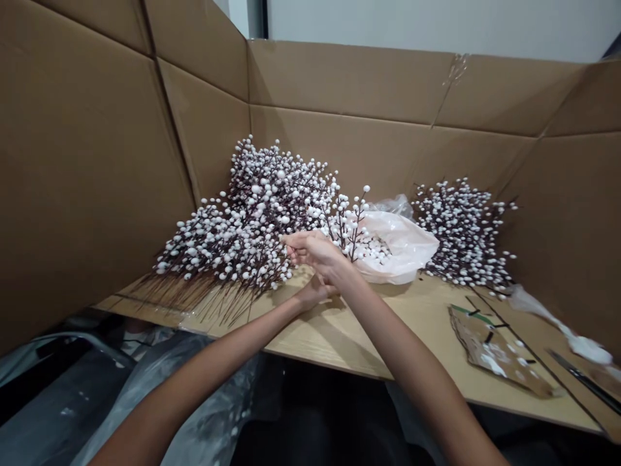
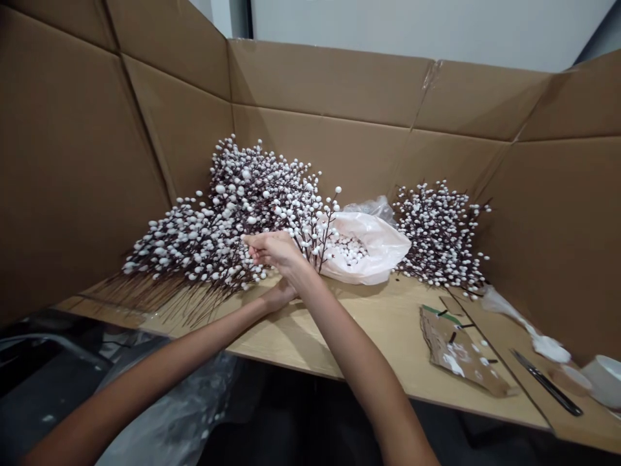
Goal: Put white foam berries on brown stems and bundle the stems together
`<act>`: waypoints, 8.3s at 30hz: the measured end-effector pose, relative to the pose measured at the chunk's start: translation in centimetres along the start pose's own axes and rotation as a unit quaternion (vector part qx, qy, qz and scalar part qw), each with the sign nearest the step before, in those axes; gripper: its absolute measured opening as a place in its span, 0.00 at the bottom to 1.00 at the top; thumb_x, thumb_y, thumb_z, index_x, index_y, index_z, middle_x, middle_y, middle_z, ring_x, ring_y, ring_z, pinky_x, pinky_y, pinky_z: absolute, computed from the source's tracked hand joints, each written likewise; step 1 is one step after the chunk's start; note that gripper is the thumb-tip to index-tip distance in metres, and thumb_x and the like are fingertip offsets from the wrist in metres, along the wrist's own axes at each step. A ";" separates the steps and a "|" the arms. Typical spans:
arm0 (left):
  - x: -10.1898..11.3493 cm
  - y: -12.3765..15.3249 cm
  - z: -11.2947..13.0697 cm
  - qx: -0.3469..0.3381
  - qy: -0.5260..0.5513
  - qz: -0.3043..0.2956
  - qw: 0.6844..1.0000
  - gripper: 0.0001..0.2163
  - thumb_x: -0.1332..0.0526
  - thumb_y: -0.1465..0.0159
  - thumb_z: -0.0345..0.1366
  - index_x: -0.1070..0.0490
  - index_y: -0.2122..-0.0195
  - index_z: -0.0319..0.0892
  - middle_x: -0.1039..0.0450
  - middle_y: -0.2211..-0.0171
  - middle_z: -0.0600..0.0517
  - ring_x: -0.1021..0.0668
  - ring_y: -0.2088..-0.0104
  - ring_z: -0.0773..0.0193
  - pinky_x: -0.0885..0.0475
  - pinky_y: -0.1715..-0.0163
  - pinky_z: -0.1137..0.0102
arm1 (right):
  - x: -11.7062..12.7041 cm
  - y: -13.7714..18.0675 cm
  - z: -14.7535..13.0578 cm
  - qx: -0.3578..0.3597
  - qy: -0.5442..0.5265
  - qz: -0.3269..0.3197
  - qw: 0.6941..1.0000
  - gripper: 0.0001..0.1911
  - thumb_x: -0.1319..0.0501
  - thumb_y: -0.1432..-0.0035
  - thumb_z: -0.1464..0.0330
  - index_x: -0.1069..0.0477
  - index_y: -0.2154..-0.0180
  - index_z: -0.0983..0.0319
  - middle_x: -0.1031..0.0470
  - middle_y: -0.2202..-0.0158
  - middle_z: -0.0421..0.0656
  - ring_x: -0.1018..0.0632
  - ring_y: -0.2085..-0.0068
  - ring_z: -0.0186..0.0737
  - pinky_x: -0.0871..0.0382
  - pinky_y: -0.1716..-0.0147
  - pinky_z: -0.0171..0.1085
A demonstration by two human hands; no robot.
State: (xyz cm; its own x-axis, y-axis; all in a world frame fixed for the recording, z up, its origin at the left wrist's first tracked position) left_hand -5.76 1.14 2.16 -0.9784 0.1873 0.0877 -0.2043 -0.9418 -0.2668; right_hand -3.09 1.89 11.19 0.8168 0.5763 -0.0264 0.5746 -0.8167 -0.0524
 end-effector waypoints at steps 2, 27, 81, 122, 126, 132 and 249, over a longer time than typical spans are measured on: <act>-0.2 0.3 0.0 0.022 0.006 -0.007 1.000 0.10 0.39 0.41 0.32 0.31 0.59 0.37 0.27 0.61 0.48 0.25 0.61 0.59 0.27 0.62 0.65 | 0.1 -0.1 -0.6 0.033 0.051 0.043 0.997 0.14 0.40 0.49 0.75 0.35 0.84 0.65 0.34 0.86 0.37 0.36 0.84 0.26 0.39 0.83 0.29; -1.0 0.3 0.9 0.063 0.047 -0.074 0.994 0.12 0.32 0.52 0.43 0.24 0.77 0.36 0.25 0.78 0.51 0.28 0.76 0.67 0.35 0.72 0.74 | 10.6 8.0 -1.6 0.221 0.084 0.143 0.961 0.17 0.30 0.61 0.64 0.29 0.68 0.62 0.28 0.78 0.36 0.28 0.75 0.32 0.33 0.72 0.33; -1.0 0.2 0.0 0.086 -0.010 -0.138 0.987 0.11 0.34 0.49 0.40 0.23 0.74 0.35 0.23 0.74 0.48 0.25 0.74 0.65 0.33 0.72 0.74 | 13.1 9.7 5.7 0.115 0.091 0.145 0.979 0.14 0.30 0.62 0.60 0.26 0.75 0.63 0.22 0.76 0.44 0.23 0.75 0.39 0.27 0.74 0.37; -0.8 0.0 -0.7 0.046 -0.011 -0.119 0.992 0.12 0.34 0.50 0.41 0.24 0.76 0.35 0.26 0.79 0.51 0.31 0.79 0.69 0.37 0.78 0.74 | 11.6 9.4 7.1 0.245 0.254 0.180 0.918 0.12 0.39 0.54 0.78 0.21 0.68 0.64 0.21 0.73 0.47 0.23 0.71 0.41 0.30 0.68 0.41; -0.8 0.1 -0.8 0.038 -0.043 -0.127 0.990 0.12 0.36 0.48 0.42 0.24 0.74 0.35 0.27 0.78 0.51 0.32 0.78 0.69 0.38 0.78 0.75 | 11.4 9.2 7.7 0.236 0.208 0.189 0.930 0.11 0.39 0.56 0.79 0.20 0.70 0.64 0.22 0.76 0.46 0.26 0.75 0.38 0.33 0.75 0.35; -0.8 0.3 -0.3 0.038 -0.058 -0.133 0.989 0.12 0.37 0.46 0.41 0.24 0.72 0.35 0.28 0.77 0.51 0.31 0.77 0.68 0.37 0.76 0.75 | 10.9 9.1 7.9 0.227 0.183 0.231 0.928 0.09 0.39 0.56 0.78 0.21 0.74 0.65 0.23 0.77 0.45 0.26 0.73 0.38 0.33 0.75 0.34; -1.2 0.3 0.3 0.060 0.040 -0.089 0.993 0.04 0.36 0.53 0.31 0.23 0.77 0.35 0.25 0.79 0.51 0.29 0.76 0.66 0.35 0.73 0.73 | 9.7 11.8 9.5 0.346 0.522 0.169 0.761 0.19 0.50 0.42 0.74 0.32 0.50 0.67 0.21 0.66 0.51 0.21 0.69 0.41 0.27 0.69 0.36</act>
State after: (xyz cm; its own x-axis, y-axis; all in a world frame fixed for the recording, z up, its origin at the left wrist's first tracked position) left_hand -4.62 0.59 2.25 -0.9277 0.3704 0.0461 -0.3732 -0.9177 -0.1364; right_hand 11.09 -1.88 0.87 0.7153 -0.2948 0.6336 0.4525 -0.4955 -0.7414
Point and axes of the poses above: each hand's wrist, its own y-axis away from the middle knuckle, its own x-axis out of the back of the hand, z = x × y, the point moved 1 cm from there along -y, towards the middle knuckle
